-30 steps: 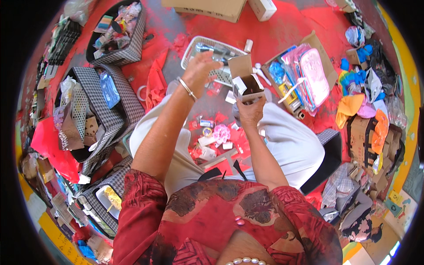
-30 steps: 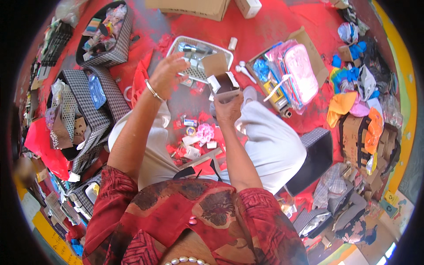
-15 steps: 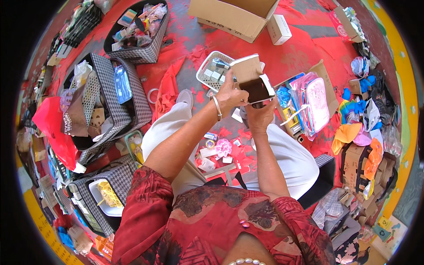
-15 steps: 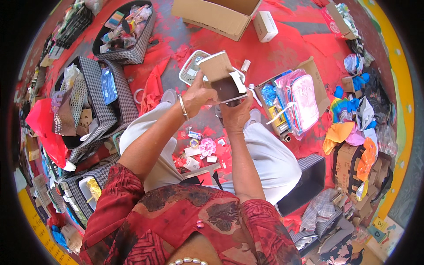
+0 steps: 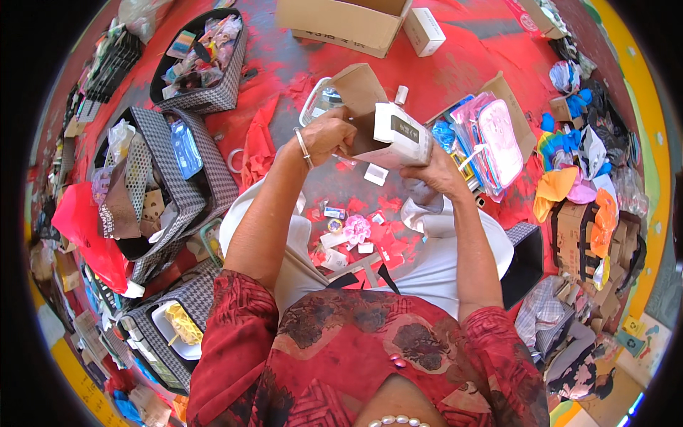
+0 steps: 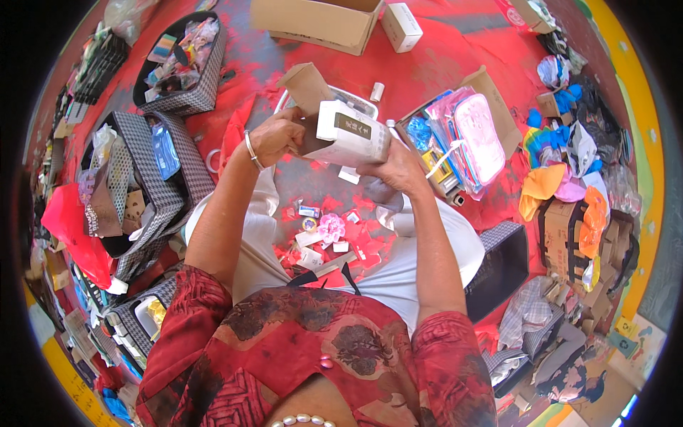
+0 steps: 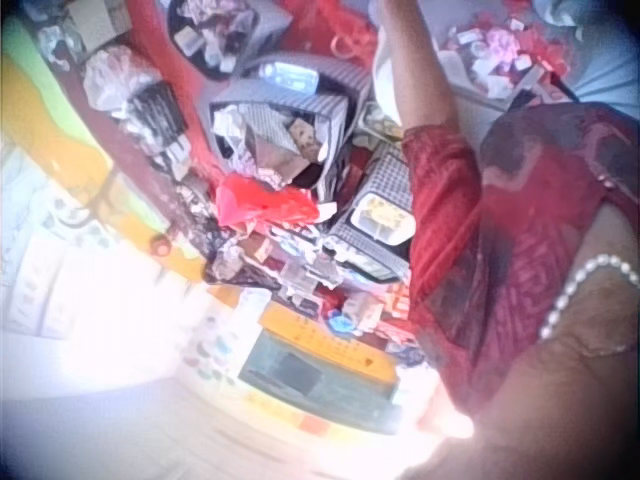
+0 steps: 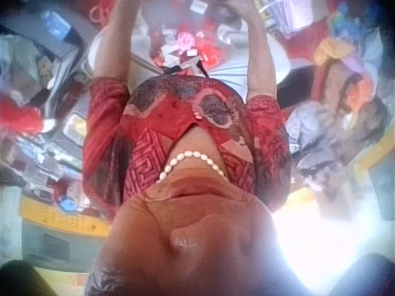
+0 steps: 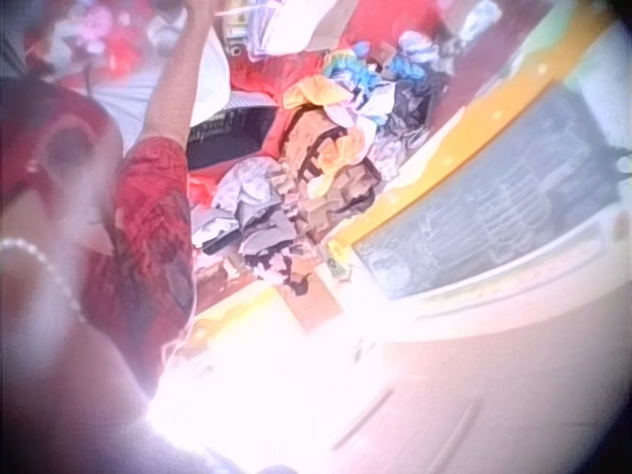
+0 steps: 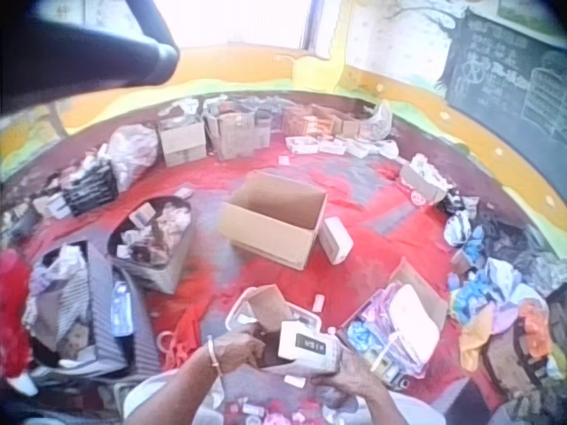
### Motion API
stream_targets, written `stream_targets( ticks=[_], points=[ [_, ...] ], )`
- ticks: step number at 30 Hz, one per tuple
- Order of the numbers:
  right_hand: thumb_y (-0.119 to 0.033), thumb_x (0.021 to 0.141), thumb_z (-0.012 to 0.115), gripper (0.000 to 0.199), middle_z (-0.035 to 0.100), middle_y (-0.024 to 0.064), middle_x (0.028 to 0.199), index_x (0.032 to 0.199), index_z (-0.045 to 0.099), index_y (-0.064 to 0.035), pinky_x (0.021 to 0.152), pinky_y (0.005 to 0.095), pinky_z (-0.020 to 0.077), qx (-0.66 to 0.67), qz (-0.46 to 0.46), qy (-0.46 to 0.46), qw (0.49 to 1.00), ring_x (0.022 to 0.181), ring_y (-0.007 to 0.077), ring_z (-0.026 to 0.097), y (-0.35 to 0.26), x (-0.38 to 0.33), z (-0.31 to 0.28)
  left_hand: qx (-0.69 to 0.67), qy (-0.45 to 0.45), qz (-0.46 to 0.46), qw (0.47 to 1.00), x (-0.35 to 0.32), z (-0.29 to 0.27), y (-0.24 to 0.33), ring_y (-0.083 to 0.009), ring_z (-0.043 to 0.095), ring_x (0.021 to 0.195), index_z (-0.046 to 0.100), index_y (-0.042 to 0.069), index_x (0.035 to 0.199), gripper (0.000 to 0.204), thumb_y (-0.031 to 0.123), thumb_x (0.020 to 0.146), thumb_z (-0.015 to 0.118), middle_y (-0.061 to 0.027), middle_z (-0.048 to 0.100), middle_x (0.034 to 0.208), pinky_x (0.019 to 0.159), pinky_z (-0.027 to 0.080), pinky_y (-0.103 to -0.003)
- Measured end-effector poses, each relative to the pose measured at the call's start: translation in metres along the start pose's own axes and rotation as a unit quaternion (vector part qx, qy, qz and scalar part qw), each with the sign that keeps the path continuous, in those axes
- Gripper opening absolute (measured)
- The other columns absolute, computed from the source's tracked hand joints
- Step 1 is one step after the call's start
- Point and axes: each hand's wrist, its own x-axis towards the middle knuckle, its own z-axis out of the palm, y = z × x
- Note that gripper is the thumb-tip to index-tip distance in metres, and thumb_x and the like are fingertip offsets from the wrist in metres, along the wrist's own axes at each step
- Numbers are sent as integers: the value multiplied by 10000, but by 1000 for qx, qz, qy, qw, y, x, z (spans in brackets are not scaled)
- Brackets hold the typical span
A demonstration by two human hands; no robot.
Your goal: The person sits on the floor and wipes various small items with a cloth, including a blue box, a small white box, a white plastic basket, and a white massager. The person places the cleaned items into the basket.
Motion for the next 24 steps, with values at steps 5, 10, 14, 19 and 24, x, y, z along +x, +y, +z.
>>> stream_targets(
  ticks=[5, 10, 14, 19, 24],
  points=[
    [-100, 569, 779, 686, 594, 119, 1063, 1180, 479, -8, 897, 299, 408, 111, 130, -55, 984, 997, 193, 549, -2, -21, 13, 79, 13, 1, 997, -7, 8, 5, -192, 550, 620, 476, -57, 1074, 422, -7, 656, 448, -113, 527, 861, 496, 472, -287],
    [-19, 575, 770, 809, 508, 103, 1188, 1274, 364, -6, 962, 325, 373, 209, 0, 50, 977, 1121, 197, 471, 0, -28, 19, 62, -34, -51, 996, -7, 5, 6, -209, 616, 649, 472, -74, 1091, 392, 32, 716, 433, -137, 590, 861, 530, 524, -276],
    [-67, 616, 732, 489, 614, 71, 960, 1067, 554, -3, 792, 274, 463, 254, 35, 73, 964, 858, 149, 583, 0, -23, 4, 85, -77, -38, 993, -1, 1, 2, -252, 613, 924, 485, -3, 1151, 423, 320, 916, 344, -167, 601, 1018, 774, 526, -397],
    [-136, 689, 708, 344, 626, 82, 839, 959, 593, 44, 651, 265, 488, 362, 101, 137, 916, 723, 144, 603, 9, -13, -13, -240, -106, 27, 964, 1, -16, 1, -405, 537, 1023, 460, 8, 1103, 328, 233, 872, 519, -179, 550, 1081, 843, 487, -446],
    [-154, 708, 687, 370, 637, 108, 849, 982, 582, 71, 641, 266, 481, 168, 139, 119, 969, 728, 154, 609, 27, -12, -20, -44, 42, 234, 970, 5, -43, -1, -205, 518, 902, 533, 75, 962, 221, 203, 783, 562, -85, 538, 918, 750, 425, -332]
  ],
)
